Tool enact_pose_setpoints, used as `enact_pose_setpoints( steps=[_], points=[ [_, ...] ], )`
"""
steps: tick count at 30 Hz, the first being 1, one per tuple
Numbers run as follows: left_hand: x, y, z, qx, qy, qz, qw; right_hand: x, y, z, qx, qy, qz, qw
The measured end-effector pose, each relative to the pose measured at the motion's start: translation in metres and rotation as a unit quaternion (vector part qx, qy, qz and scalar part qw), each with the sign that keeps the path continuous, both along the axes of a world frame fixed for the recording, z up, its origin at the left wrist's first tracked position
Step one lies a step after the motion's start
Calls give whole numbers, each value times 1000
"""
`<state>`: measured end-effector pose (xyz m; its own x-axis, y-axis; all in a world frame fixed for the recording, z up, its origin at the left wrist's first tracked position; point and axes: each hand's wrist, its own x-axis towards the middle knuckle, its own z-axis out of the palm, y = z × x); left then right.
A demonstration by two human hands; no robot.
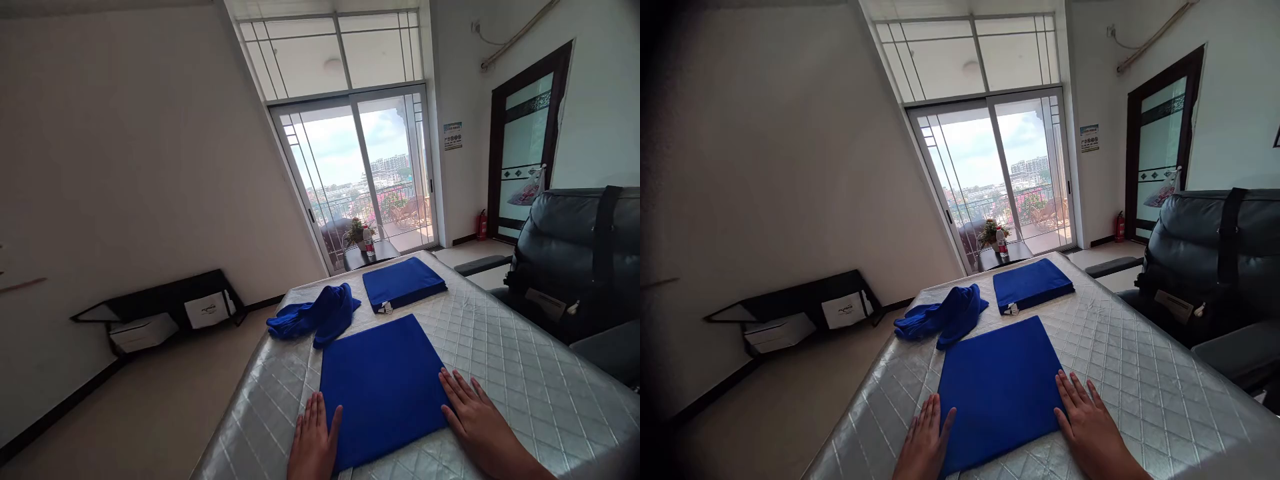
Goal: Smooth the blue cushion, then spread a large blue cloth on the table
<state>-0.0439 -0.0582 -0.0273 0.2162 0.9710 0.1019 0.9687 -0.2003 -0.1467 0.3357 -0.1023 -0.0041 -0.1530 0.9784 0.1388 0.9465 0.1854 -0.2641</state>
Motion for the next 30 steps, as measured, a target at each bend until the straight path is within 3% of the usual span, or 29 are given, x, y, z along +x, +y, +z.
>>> enact_pose_setpoints(
  steps=[4, 7, 10, 13, 17, 22, 30],
  points=[
    [15, 0, 8, 28, -18, 23, 999, 1, 1, -6, 24, 13, 1, 1000],
    [52, -4, 17, 32, -67, 12, 997, 2, 2, -10, 35, 19, 5, 999],
    [106, -13, 27, 3, -98, -118, 988, 3, 2, -13, 56, 23, 6, 998],
    [160, -21, 35, -13, -119, -248, 961, 4, 2, -15, 57, 13, 12, 998],
    [200, -23, 36, -24, -123, -310, 942, 6, 2, -13, 31, -12, 19, 999],
    [180, -18, 20, -16, -103, -280, 954, 5, 2, -11, 25, -3, 17, 1000],
    [74, -24, 17, -83, -82, -71, 991, 5, 4, -24, 60, -7, 11, 998]
  ],
)
